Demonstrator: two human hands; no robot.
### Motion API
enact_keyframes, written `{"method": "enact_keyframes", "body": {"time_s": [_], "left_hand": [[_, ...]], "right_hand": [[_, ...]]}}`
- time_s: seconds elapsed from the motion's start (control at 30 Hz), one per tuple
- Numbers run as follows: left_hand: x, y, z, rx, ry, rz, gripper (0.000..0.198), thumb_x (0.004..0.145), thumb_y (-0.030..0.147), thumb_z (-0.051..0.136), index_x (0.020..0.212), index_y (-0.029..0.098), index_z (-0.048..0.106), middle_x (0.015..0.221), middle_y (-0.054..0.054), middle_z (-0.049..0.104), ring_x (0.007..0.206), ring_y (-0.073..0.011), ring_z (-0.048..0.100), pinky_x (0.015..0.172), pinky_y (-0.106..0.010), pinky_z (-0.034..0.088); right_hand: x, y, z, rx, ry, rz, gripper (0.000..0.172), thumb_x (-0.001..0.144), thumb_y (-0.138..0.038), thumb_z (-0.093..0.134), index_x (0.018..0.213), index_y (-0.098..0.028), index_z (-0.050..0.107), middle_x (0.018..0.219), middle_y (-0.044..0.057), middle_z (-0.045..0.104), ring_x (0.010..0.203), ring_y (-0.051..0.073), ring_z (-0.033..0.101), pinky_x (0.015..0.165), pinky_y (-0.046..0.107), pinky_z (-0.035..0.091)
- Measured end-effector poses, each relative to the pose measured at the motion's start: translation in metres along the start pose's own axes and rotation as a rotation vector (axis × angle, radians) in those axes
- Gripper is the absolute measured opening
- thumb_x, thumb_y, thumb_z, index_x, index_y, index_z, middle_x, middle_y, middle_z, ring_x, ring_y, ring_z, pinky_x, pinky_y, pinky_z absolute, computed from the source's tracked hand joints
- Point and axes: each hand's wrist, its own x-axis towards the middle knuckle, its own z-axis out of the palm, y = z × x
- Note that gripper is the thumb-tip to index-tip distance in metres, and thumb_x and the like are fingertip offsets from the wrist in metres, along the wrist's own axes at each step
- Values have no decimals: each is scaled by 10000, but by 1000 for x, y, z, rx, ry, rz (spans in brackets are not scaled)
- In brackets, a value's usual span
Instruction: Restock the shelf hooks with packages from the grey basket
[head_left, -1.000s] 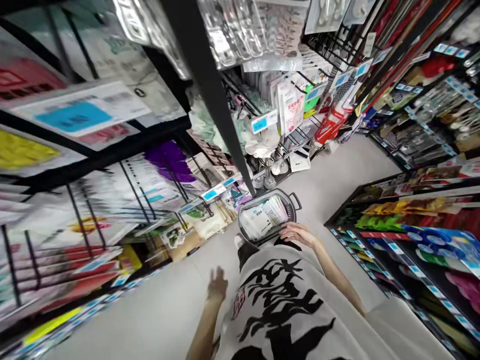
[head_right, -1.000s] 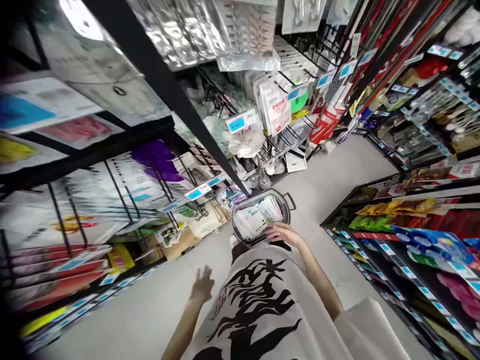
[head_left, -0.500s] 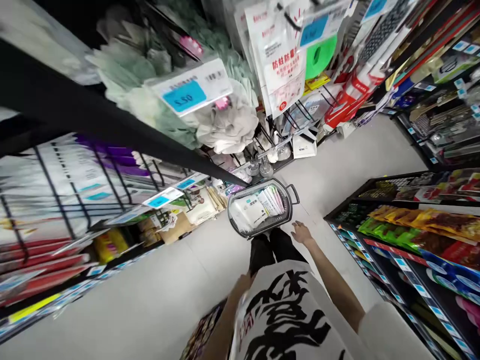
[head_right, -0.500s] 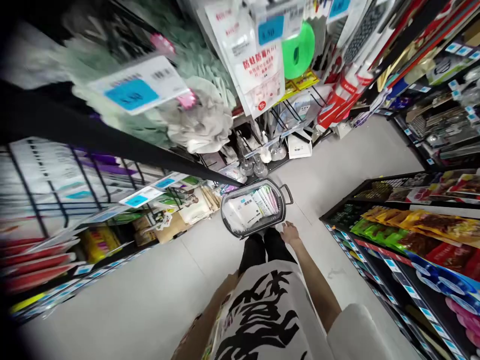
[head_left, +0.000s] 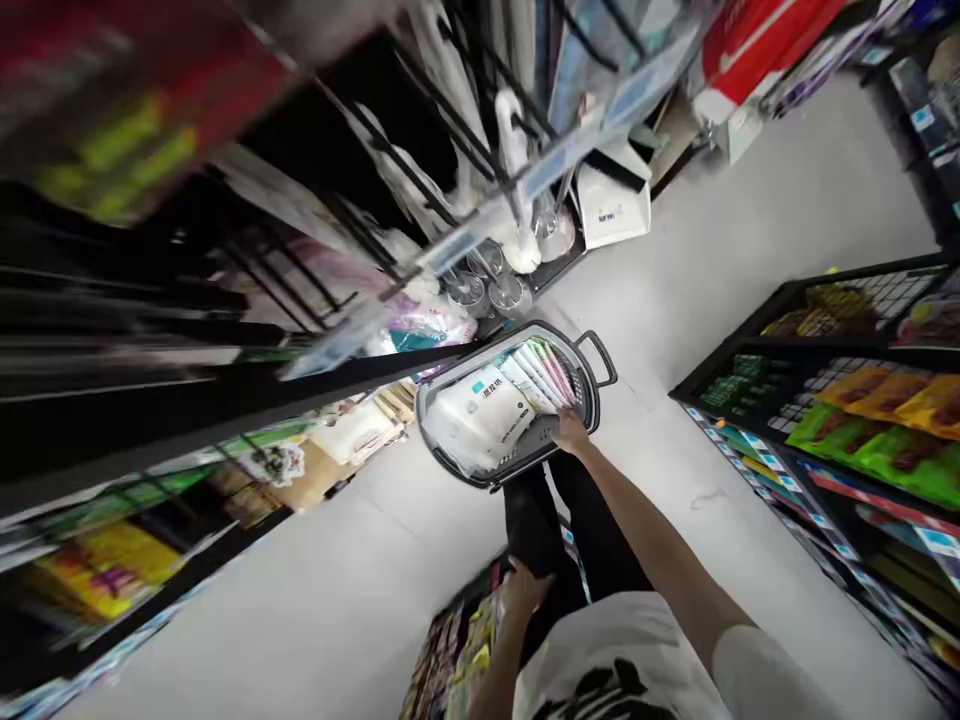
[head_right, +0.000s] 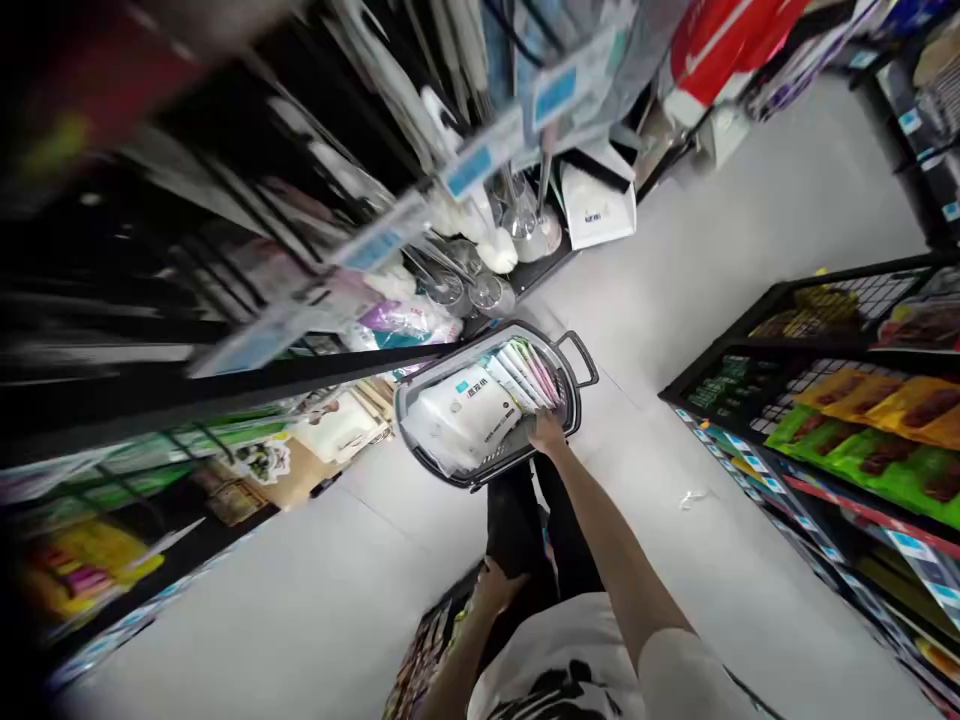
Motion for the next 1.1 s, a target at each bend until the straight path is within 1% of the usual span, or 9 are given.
{"method": "enact_keyframes", "body": {"time_s": [0.1, 0.2, 0.37, 0.47, 0.6, 0.7, 0.87, 1.0, 1.1], "left_hand": [[19, 3, 5, -11, 53, -133, 1023, 778, 527, 656, 1495, -78, 246, 1353, -408, 515, 1229, -469, 605, 955, -478, 496], [31, 0, 1, -32, 99, -198, 989, 758, 591, 648, 1476, 17, 285, 1356, -345, 535, 1202, -455, 618, 933, -481, 510], [36, -7, -11, -84, 167, -223, 950, 740, 594, 670, 1444, 57, 325, 1333, -290, 568, 1155, -451, 643, 913, -507, 525], [36, -8, -16, -71, 163, -231, 941, 750, 584, 674, 1447, 58, 324, 1329, -293, 581, 1185, -452, 632, 915, -513, 528], [39, -8, -21, 17, 96, -235, 949, 785, 623, 637, 1500, 111, 280, 1406, -285, 551, 1216, -434, 619, 950, -490, 516], [41, -10, -25, 27, 89, -256, 942, 797, 656, 596, 1507, 127, 274, 1438, -270, 532, 1247, -432, 596, 951, -495, 512], [43, -12, -27, 14, 103, -248, 958, 783, 648, 595, 1473, 57, 290, 1393, -279, 556, 1220, -429, 607, 946, -487, 513], [44, -14, -25, -13, 107, -233, 972, 764, 645, 615, 1473, 61, 295, 1378, -294, 557, 1246, -441, 585, 944, -476, 495], [44, -15, -21, -26, 103, -214, 974, 769, 645, 609, 1481, 58, 296, 1382, -308, 541, 1204, -447, 610, 917, -480, 498]], "right_hand": [[43, 12, 20, 22, 15, 26, 712, 922, -313, 627, 1558, -131, 364, 1623, 151, 363, 1480, 283, 351, 1188, 373, 324], [77, 22, 37, 22, 20, 67, 723, 923, -342, 635, 1561, -159, 347, 1634, 127, 337, 1495, 283, 307, 1188, 383, 322], [107, 30, 58, -5, 3, 139, 626, 948, -322, 600, 1523, -170, 405, 1619, 142, 329, 1479, 312, 304, 1157, 412, 358], [110, 27, 66, -38, -16, 117, 518, 977, -262, 539, 1482, -169, 474, 1560, 160, 400, 1424, 319, 367, 1135, 424, 374], [109, 19, 74, -86, -74, 0, 379, 990, -200, 493, 1346, -201, 623, 1465, 152, 503, 1352, 304, 436, 1115, 410, 384], [115, 12, 83, -115, -124, -23, 352, 992, -184, 477, 1291, -162, 661, 1408, 191, 541, 1287, 317, 502, 1065, 423, 434], [126, 8, 94, -95, -191, 11, 333, 961, -102, 487, 1217, -94, 700, 1256, 227, 644, 1149, 311, 619, 994, 393, 488], [116, 1, 88, -14, -190, -14, 301, 979, -176, 524, 1192, -102, 724, 1209, 207, 695, 1174, 310, 618, 1046, 376, 458], [92, -4, 72, 69, -131, -8, 332, 999, -285, 529, 1186, -95, 727, 1240, 206, 693, 1209, 315, 607, 1095, 382, 428]]}}
